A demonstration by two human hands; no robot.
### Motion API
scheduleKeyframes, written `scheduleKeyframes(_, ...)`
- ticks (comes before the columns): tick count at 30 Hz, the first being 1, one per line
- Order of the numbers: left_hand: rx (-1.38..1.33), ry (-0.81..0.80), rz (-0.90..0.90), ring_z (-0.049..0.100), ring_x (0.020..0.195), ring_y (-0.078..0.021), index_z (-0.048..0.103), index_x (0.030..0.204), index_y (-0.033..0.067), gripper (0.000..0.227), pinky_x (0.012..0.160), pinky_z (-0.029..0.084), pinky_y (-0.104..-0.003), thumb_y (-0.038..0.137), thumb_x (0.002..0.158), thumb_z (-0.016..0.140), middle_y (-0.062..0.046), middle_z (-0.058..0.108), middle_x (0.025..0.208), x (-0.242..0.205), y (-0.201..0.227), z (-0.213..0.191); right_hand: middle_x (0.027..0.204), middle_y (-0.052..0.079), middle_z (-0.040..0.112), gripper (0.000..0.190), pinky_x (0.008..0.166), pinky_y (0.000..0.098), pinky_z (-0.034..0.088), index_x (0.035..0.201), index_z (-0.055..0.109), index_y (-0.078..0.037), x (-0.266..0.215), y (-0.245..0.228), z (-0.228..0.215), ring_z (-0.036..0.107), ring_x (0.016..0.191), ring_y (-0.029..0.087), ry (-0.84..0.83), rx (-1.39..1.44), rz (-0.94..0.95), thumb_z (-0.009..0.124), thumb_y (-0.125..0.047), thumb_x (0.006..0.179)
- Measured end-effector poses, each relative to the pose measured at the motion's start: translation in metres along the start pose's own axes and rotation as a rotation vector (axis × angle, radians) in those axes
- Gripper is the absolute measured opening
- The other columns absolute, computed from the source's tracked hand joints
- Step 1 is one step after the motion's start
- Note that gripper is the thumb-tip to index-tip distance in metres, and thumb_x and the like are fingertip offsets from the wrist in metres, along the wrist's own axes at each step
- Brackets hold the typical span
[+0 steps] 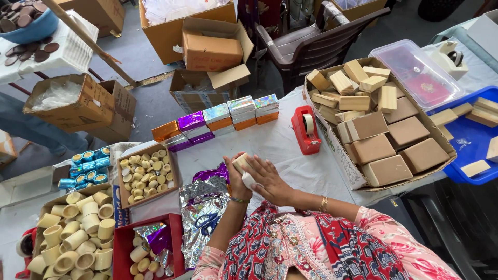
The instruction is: The person wipes a small wooden block with a white cloth, then places it on a sheet of purple foil. They fold the foil around the block to create a wrapped package and secure it with clear tape from a red dispenser. The wrapped item is then placed on the table.
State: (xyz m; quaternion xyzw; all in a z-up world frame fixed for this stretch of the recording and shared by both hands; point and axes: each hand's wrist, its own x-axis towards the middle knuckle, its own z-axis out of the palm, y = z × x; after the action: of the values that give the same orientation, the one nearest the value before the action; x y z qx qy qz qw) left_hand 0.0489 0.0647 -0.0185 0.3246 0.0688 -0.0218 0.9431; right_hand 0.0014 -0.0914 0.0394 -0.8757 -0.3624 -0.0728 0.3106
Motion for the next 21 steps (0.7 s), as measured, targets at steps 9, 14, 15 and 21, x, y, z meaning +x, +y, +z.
scheduleKeyframes(9,0.071,-0.016,-0.067,0.066,0.11,-0.0245,0.058,0.122,0.004,0.08,0.098,0.053,-0.041,0.073,0.098,0.026,-0.013,0.066,0.115,-0.02,-0.008,0.022,0.175,0.015,-0.005,0.057,0.127,0.0528,-0.002,0.167,0.025,-0.024,0.016,0.021,0.011,-0.006,0.161,0.032,0.121,0.129,0.065,0.03,-0.042,0.113)
scheduleKeyframes(14,-0.112,-0.048,-0.025,0.062,0.113,-0.0253,0.055,0.125,0.0054,0.072,0.101,0.052,-0.038,0.07,0.107,0.029,-0.011,0.065,0.118,-0.013,-0.018,-0.002,0.175,0.011,0.004,0.054,0.126,0.0515,-0.001,0.163,0.034,-0.026,0.013,0.0,0.002,-0.001,0.162,0.029,0.054,0.024,0.035,0.032,-0.041,0.111)
scheduleKeyframes(15,-0.146,-0.063,-0.064,0.062,0.116,-0.0241,0.055,0.126,0.0053,0.071,0.103,0.052,-0.036,0.068,0.106,0.029,-0.01,0.065,0.12,-0.015,-0.024,-0.005,0.175,0.01,0.006,0.055,0.126,0.0518,-0.001,0.163,0.035,-0.025,0.017,-0.002,-0.002,0.0,0.161,0.028,0.059,-0.051,0.026,0.031,-0.041,0.11)
scheduleKeyframes(21,0.045,0.08,-0.054,0.063,0.114,-0.0198,0.054,0.131,0.0141,0.063,0.098,0.053,-0.036,0.063,0.098,0.031,-0.005,0.064,0.122,-0.026,-0.006,0.019,0.176,0.005,0.01,0.056,0.129,0.0518,-0.001,0.165,0.029,-0.023,0.024,-0.002,-0.005,0.004,0.163,0.026,0.059,0.072,0.08,0.026,-0.039,0.112)
